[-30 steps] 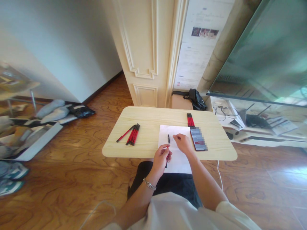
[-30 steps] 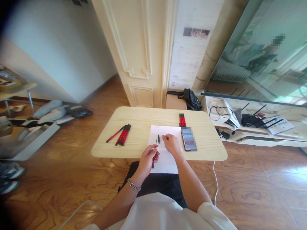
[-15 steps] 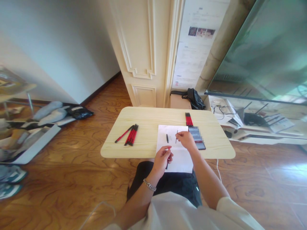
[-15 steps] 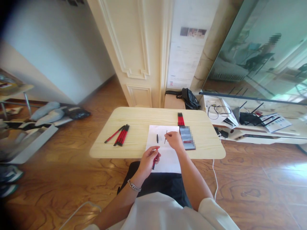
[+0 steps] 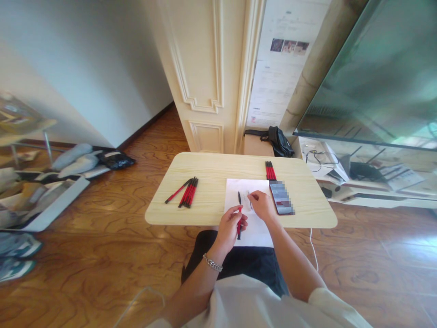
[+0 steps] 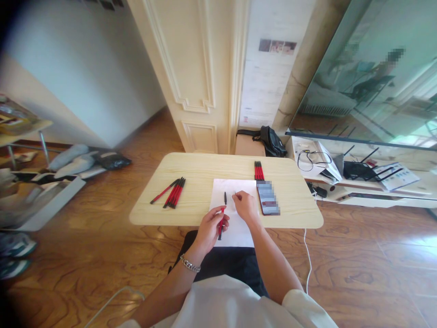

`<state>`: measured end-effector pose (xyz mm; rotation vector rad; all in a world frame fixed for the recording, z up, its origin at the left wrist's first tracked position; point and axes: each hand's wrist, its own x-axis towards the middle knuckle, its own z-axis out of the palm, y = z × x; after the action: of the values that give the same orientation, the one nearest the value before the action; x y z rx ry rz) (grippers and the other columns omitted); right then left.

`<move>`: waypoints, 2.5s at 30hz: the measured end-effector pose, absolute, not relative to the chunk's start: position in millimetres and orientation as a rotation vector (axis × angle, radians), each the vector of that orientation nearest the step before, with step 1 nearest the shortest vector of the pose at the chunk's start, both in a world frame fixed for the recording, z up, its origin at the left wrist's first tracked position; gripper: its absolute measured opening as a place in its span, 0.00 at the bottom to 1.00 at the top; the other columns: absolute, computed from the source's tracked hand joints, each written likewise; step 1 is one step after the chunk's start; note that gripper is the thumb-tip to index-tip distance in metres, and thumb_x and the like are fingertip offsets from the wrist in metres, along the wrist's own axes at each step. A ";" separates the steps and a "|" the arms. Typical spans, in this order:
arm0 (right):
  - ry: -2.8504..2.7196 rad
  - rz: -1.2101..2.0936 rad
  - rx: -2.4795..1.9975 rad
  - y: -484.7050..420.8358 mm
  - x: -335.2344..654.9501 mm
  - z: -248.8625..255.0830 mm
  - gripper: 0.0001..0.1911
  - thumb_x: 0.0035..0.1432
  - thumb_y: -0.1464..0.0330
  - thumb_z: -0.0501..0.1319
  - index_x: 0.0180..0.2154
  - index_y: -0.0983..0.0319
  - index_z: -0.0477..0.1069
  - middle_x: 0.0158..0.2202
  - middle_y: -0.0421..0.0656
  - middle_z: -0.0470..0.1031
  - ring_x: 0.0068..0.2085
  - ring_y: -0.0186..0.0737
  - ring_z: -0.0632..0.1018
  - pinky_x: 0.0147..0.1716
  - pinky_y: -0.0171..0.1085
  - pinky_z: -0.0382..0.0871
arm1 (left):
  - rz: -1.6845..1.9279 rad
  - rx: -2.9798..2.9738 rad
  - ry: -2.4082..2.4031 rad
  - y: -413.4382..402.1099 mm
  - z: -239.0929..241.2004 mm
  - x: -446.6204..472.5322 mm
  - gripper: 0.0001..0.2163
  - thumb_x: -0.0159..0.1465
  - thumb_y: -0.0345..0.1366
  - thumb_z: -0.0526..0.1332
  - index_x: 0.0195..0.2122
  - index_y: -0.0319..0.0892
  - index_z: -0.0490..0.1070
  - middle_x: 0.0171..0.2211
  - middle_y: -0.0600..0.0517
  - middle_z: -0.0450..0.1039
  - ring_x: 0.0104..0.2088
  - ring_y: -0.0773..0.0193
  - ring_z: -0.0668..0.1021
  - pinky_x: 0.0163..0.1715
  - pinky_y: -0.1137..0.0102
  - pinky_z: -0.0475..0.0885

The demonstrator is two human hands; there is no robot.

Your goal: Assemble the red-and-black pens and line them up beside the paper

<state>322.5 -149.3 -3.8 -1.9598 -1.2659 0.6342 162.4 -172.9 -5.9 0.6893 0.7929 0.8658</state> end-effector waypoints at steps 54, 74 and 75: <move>-1.486 0.401 -2.094 -139.1 340.8 -9.3 0.09 0.57 0.63 0.58 0.31 0.60 0.75 0.30 0.43 0.78 0.33 0.37 0.75 0.32 0.33 0.61 | 0.813 0.962 0.887 -177.3 -3.8 163.3 0.25 0.59 0.49 0.61 0.54 0.40 0.62 0.29 0.47 0.76 0.19 0.69 0.73 0.16 0.76 0.61; -0.994 1.279 -1.426 -195.7 315.4 -0.1 0.19 0.51 0.57 0.63 0.40 0.63 0.76 0.26 0.41 0.74 0.26 0.33 0.70 0.23 0.32 0.58 | 0.788 1.042 0.866 -176.7 -0.3 174.1 0.28 0.57 0.51 0.62 0.53 0.39 0.62 0.29 0.47 0.77 0.21 0.66 0.75 0.18 0.74 0.64; -0.965 1.302 -1.409 -196.4 315.2 0.0 0.19 0.50 0.57 0.63 0.39 0.63 0.77 0.25 0.41 0.74 0.26 0.33 0.71 0.24 0.32 0.58 | 0.786 1.059 0.855 -176.9 -0.5 174.5 0.28 0.57 0.51 0.62 0.53 0.39 0.62 0.29 0.47 0.77 0.21 0.66 0.75 0.18 0.74 0.64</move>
<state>315.2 -196.4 0.0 -1.4086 -0.9654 1.3022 174.5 -176.9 -0.5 1.0588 0.8552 0.7856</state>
